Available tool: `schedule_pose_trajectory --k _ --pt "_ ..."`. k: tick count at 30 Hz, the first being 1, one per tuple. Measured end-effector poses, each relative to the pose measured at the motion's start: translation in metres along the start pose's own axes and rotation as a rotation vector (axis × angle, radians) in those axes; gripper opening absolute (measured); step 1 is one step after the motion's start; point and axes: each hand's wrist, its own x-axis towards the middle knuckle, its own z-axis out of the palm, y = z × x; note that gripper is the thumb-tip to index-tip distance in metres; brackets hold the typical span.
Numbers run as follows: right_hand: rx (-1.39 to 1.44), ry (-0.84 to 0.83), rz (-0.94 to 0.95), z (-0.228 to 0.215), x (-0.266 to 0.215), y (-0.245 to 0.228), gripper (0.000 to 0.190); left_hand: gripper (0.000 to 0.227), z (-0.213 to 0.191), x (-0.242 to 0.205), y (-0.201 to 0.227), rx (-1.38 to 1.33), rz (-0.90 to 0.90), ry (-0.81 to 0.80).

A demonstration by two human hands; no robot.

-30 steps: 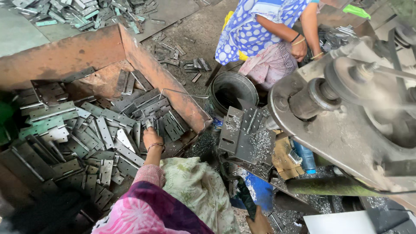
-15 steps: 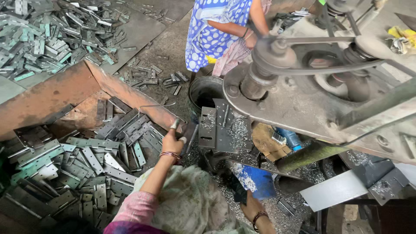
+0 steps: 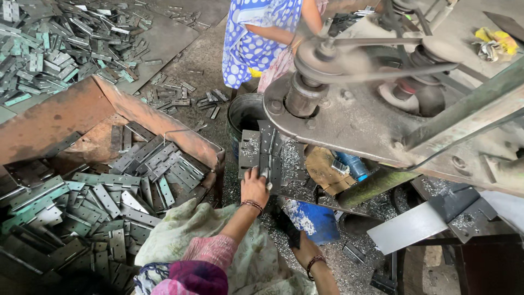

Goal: The person repeatedly places small metal pieces into a press machine, activates the press, and removes the processed pieces. They continue this cycle, handling each piece individually and depositing finished items into a nearby container.

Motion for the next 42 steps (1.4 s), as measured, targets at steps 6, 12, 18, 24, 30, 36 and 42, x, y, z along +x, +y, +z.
schedule_pose_trajectory --k 6,12,18,24,30,36,42 --pt "-0.084 -0.059 0.015 -0.011 -0.005 -0.008 0.066 0.053 -0.029 -0.019 0.009 0.368 0.235 -0.082" --pt "-0.116 -0.053 0.049 -0.008 -0.001 -0.005 0.066 0.049 -0.042 0.006 0.013 0.441 0.194 -0.196" --pt "0.004 -0.065 0.189 0.046 0.012 -0.006 0.061 0.04 -0.046 0.006 0.022 0.416 0.184 -0.256" --pt "0.016 -0.017 0.102 0.062 0.012 0.001 0.069 0.04 -0.04 -0.001 0.022 0.465 0.205 -0.179" --pt "-0.021 -0.078 0.064 0.01 0.008 0.007 0.067 0.044 -0.052 0.013 0.021 0.479 0.171 -0.285" --pt "-0.132 -0.09 0.031 0.018 0.013 0.007 0.065 0.046 -0.045 0.047 0.027 0.496 0.101 -0.242" --pt "-0.105 -0.072 0.186 0.058 0.021 -0.005 0.082 0.05 -0.027 0.037 0.015 0.442 0.166 -0.182"
